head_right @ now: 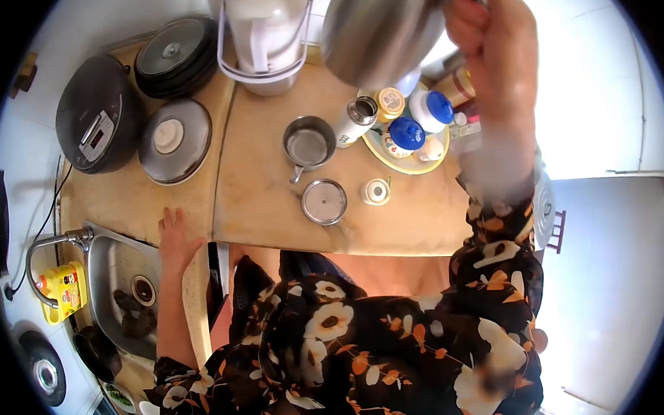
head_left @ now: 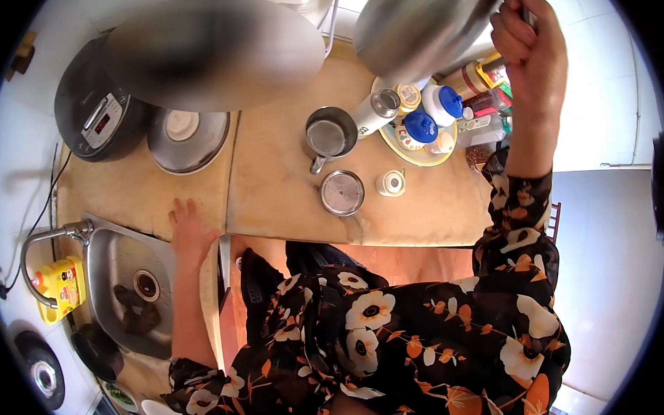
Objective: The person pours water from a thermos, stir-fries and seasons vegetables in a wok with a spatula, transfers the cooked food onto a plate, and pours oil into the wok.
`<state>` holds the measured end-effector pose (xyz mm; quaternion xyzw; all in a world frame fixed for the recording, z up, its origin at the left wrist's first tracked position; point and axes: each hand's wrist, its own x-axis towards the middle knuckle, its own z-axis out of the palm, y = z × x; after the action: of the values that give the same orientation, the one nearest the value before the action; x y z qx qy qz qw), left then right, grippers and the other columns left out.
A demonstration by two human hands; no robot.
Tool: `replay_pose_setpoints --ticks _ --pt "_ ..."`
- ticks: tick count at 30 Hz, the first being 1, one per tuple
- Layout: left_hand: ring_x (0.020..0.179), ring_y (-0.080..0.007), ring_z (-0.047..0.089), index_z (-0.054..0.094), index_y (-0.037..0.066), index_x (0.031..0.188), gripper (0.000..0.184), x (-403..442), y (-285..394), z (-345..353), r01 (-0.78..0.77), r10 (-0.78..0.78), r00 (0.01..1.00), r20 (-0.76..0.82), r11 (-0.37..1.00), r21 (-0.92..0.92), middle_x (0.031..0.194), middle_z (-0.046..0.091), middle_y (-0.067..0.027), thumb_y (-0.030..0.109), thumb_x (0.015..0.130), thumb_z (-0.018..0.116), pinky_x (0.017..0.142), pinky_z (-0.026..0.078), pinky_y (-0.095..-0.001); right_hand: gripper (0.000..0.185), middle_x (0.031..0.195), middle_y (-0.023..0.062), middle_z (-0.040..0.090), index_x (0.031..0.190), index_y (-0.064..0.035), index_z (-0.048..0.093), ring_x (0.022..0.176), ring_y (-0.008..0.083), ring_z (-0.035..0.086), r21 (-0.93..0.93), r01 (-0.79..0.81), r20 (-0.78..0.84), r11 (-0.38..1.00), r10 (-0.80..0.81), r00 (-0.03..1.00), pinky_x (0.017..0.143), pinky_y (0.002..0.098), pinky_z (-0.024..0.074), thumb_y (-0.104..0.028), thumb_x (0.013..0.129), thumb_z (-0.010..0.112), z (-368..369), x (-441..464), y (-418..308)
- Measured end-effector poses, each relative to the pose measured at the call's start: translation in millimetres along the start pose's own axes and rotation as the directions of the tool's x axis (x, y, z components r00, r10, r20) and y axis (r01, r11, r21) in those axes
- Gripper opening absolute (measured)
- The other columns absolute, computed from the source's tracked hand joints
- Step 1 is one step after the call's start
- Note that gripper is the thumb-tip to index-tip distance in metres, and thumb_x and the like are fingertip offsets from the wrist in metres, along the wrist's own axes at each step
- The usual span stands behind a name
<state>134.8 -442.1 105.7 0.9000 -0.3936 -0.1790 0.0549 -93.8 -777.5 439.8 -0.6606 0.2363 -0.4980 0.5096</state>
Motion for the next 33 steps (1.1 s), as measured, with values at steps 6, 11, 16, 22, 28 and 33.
replay_pose_setpoints --ticks 6,11,16,22,28,33 --pt "0.126 -0.0438 0.032 0.035 0.006 0.138 0.091 0.7 5.7 -4.8 0.01 -0.01 1.0 0.007 1.0 -0.019 0.145 0.024 -0.0234 0.018 0.061 0.081 0.098 0.039 -0.045 0.024 0.05 -0.0093 0.03 0.069 -0.0115 0.046 0.037 0.0022 0.023 0.214 -0.175 -0.013 0.961 0.182 0.983 0.033 0.0205 0.0149 -0.024 0.088 0.055 -39.8 57.9 91.6" --pt "0.127 -0.0431 0.032 0.036 0.006 0.138 0.092 1.8 4.4 -3.7 -0.012 0.011 1.0 -0.015 0.999 -0.051 0.145 0.025 -0.0225 0.016 0.059 0.082 0.1 0.038 -0.0448 0.026 0.049 -0.0087 0.032 0.066 -0.0134 0.046 0.036 0.0029 0.024 0.174 -0.233 -0.027 0.957 0.241 0.97 0.034 0.0213 0.0158 -0.022 0.086 0.061 -43.6 67.9 156.2" --pt "0.128 -0.0432 0.03 0.035 0.008 0.139 0.093 2.4 2.1 -0.4 -0.001 0.001 1.0 -0.013 1.0 -0.023 0.147 0.024 -0.0201 0.015 0.059 0.082 0.1 0.038 -0.0449 0.026 0.049 -0.0081 0.034 0.066 -0.0133 0.047 0.035 0.0039 0.027 0.19 -0.339 -0.035 0.921 0.352 0.935 0.033 0.0214 0.018 -0.023 0.084 0.063 -42.7 64.9 211.8" --pt "0.129 -0.0432 0.03 0.035 0.01 0.139 0.092 0.3 -0.7 2.0 -0.019 0.019 0.999 -0.027 1.0 -0.009 0.148 0.023 -0.0182 0.015 0.06 0.082 0.099 0.039 -0.0449 0.025 0.049 -0.0072 0.037 0.067 -0.0125 0.049 0.035 0.0053 0.031 0.197 -0.41 -0.066 0.891 0.429 0.901 0.033 0.0222 0.021 -0.022 0.083 0.066 -32.6 61.0 249.2" --pt "0.128 -0.0417 0.03 0.035 0.01 0.139 0.091 1.5 -0.6 1.0 -0.037 0.036 0.999 -0.039 0.999 -0.008 0.146 0.025 -0.0176 0.016 0.061 0.081 0.098 0.039 -0.0444 0.025 0.05 -0.0068 0.039 0.067 -0.0126 0.05 0.038 0.0054 0.034 0.092 -0.424 -0.097 0.901 0.431 0.897 0.035 0.0222 0.0236 -0.025 0.082 0.065 -22.6 49.7 258.8" --pt "0.128 -0.0408 0.03 0.036 0.01 0.139 0.088 0.7 -1.9 0.9 -0.05 0.049 0.998 -0.037 0.999 -0.008 0.146 0.026 -0.0175 0.017 0.063 0.08 0.099 0.039 -0.0446 0.026 0.05 -0.0077 0.038 0.067 -0.0134 0.05 0.038 0.0052 0.033 0.028 -0.4 -0.108 0.916 0.4 0.91 0.036 0.0224 0.0242 -0.028 0.082 0.064 -28.0 43.3 272.5"
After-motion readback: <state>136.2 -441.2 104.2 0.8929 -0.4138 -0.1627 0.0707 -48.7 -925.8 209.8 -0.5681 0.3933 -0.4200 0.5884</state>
